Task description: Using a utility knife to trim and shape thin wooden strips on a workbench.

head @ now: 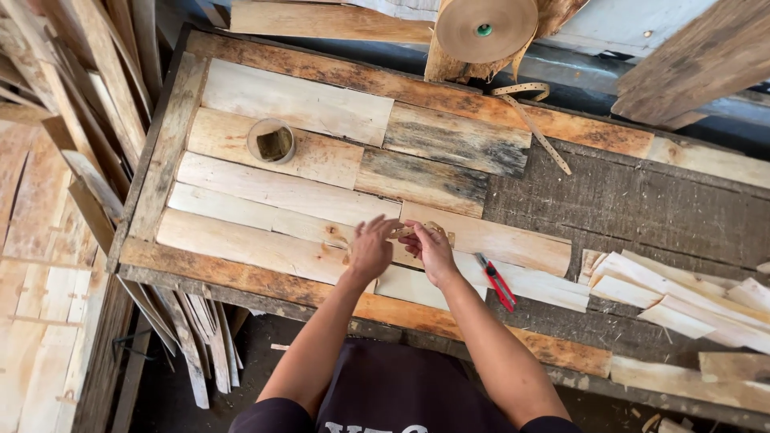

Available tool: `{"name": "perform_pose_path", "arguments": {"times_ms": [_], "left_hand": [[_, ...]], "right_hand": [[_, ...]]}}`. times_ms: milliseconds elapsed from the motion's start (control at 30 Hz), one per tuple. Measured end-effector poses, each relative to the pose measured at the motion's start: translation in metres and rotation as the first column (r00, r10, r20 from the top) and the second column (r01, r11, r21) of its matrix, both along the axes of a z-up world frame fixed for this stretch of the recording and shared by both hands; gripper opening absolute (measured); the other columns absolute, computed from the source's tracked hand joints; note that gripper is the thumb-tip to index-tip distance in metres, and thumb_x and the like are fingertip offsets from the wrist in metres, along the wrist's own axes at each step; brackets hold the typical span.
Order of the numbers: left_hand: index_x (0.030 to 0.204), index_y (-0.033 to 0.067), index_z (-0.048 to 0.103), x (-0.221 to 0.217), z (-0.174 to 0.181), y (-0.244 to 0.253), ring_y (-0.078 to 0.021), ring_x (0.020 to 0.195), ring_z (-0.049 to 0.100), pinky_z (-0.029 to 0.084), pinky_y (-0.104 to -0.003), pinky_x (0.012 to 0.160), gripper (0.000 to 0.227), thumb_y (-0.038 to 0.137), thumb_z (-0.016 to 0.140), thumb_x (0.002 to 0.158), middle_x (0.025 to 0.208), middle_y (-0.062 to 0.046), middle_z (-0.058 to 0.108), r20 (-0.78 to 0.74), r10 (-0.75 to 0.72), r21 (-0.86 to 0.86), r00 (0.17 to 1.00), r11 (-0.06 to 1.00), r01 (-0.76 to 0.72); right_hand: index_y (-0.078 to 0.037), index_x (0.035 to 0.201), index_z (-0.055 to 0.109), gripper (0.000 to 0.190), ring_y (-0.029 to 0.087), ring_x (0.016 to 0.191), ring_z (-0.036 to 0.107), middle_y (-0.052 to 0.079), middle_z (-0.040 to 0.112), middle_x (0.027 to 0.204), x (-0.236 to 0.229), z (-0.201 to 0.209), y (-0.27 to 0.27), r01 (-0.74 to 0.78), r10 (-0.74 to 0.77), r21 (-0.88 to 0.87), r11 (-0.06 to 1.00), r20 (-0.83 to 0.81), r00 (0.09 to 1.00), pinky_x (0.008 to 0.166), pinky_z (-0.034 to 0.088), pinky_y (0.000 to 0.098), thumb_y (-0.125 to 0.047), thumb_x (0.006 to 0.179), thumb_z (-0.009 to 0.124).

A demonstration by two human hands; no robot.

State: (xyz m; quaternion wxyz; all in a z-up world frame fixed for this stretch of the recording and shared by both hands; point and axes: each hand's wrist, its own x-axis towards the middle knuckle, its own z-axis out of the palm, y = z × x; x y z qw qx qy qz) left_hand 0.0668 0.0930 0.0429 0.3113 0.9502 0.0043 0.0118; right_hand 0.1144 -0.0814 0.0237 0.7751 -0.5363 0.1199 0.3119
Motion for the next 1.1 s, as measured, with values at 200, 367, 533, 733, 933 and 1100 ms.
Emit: {"name": "perform_pose_path", "arguments": {"times_ms": [200, 367, 533, 733, 933, 1100], "left_hand": [[0.129, 0.0079, 0.056, 0.005, 0.019, 0.046, -0.0319, 0.081, 0.065, 0.05, -0.047, 0.082, 0.048, 0.011, 0.067, 0.082, 0.08, -0.014, 0.067, -0.139, -0.029, -0.459, 0.99, 0.888, -0.038], [0.126, 0.0082, 0.058, 0.008, 0.011, 0.118, -0.0289, 0.061, 0.064, 0.05, -0.044, 0.061, 0.036, 0.019, 0.067, 0.093, 0.066, -0.012, 0.062, -0.213, -0.008, -0.515, 0.977, 0.851, -0.105], [0.114, 0.011, 0.066, 0.003, 0.001, 0.191, -0.0334, 0.065, 0.065, 0.05, -0.046, 0.062, 0.019, 0.025, 0.062, 0.102, 0.07, -0.014, 0.065, -0.145, 0.008, -0.456, 0.989, 0.887, -0.074], [0.106, 0.0136, 0.07, -0.004, -0.011, 0.235, -0.0389, 0.08, 0.069, 0.054, -0.051, 0.07, 0.025, 0.032, 0.053, 0.104, 0.092, -0.015, 0.073, -0.142, -0.007, -0.206, 0.99, 0.978, -0.023], [0.109, 0.0121, 0.068, -0.009, -0.021, 0.248, -0.04, 0.085, 0.069, 0.054, -0.051, 0.073, 0.024, 0.03, 0.054, 0.103, 0.097, -0.016, 0.074, -0.092, -0.152, -0.235, 0.984, 0.964, 0.127], [0.106, 0.011, 0.068, -0.005, 0.006, 0.26, -0.0388, 0.079, 0.07, 0.054, -0.05, 0.068, 0.022, 0.029, 0.059, 0.099, 0.088, -0.015, 0.074, -0.118, -0.068, -0.353, 0.991, 0.935, 0.022]], "right_hand": [[-0.008, 0.129, 0.069, 0.033, 0.015, 0.093, 0.07, 0.004, 0.07, 0.098, 0.003, -0.004, 0.049, 0.094, -0.093, 0.026, 0.995, -0.038, 0.995, 0.078, 0.055, 0.0266, -0.029, 0.109, 0.054], [-0.01, 0.131, 0.068, 0.035, 0.014, 0.088, 0.069, 0.003, 0.073, 0.098, 0.006, -0.013, 0.107, 0.243, -0.245, -0.05, 0.969, -0.032, 0.969, 0.073, 0.053, 0.0261, -0.031, 0.106, 0.053], [-0.01, 0.123, 0.068, 0.037, 0.015, 0.077, 0.07, 0.005, 0.071, 0.091, 0.006, -0.018, 0.158, 0.297, -0.306, -0.154, 0.942, -0.039, 0.951, 0.063, 0.052, 0.0277, -0.037, 0.105, 0.05], [0.005, 0.097, 0.067, 0.054, 0.02, 0.063, 0.055, 0.013, 0.064, 0.078, -0.026, 0.018, 0.221, -0.078, 0.103, -0.587, 0.806, 0.009, 0.995, 0.057, 0.047, 0.0346, -0.044, 0.115, 0.055], [-0.005, 0.101, 0.073, 0.02, 0.03, 0.084, 0.069, 0.011, 0.076, 0.095, -0.03, 0.066, 0.259, 0.443, 0.587, -0.696, 0.565, 0.716, 0.377, 0.075, 0.055, 0.0381, -0.02, 0.089, 0.077], [-0.006, 0.106, 0.075, 0.017, 0.019, 0.082, 0.076, 0.009, 0.08, 0.094, -0.017, 0.056, 0.259, 0.025, 0.454, -0.788, 0.615, 0.38, 0.806, 0.075, 0.058, 0.0313, -0.016, 0.093, 0.074]]}}
